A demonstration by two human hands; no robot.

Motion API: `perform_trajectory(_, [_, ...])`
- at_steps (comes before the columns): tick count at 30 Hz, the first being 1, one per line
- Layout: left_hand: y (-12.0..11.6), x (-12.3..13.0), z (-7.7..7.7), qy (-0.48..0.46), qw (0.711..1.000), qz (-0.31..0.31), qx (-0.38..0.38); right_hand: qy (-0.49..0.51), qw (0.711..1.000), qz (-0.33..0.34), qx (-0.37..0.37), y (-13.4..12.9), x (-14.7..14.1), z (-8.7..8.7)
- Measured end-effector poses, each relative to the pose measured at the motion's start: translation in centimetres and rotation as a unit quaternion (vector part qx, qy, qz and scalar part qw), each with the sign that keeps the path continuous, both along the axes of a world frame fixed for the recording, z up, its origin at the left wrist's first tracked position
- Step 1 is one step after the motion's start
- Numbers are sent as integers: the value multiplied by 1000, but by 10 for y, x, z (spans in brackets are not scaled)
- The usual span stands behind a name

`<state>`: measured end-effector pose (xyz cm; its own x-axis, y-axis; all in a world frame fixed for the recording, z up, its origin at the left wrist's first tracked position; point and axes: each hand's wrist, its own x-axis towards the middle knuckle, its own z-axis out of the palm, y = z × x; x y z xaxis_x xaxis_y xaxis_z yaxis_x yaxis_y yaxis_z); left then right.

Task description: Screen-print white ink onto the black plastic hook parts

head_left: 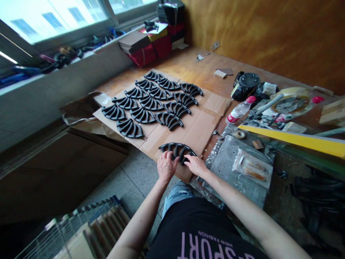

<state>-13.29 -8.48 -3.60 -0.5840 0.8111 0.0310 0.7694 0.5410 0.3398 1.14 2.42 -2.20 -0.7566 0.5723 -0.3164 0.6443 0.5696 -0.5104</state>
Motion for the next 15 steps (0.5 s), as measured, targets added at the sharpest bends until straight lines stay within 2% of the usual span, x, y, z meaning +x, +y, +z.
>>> perform_trajectory(2, [2, 21, -5, 14, 999, -47, -6, -7, 1000, 5, 9, -1, 0, -1])
perform_trajectory(4, [7, 32, -12, 21, 998, -54, -25, -10, 1000, 14, 20, -2, -1, -1])
perform_trajectory(7, [15, 25, -20, 9, 997, -69, -33, -1, 999, 23, 23, -3, -5, 2])
perform_trajectory(9, [19, 5, -22, 5, 995, -97, -28, 24, 999, 27, 17, -5, -6, 8])
perform_trajectory(11, [24, -26, -21, 16, 993, -116, -22, 71, 997, 37, 12, -7, -4, 15])
perform_trajectory(15, [39, -103, -15, 58, 994, -90, -36, 160, 986, 40, -17, -9, 11, 31])
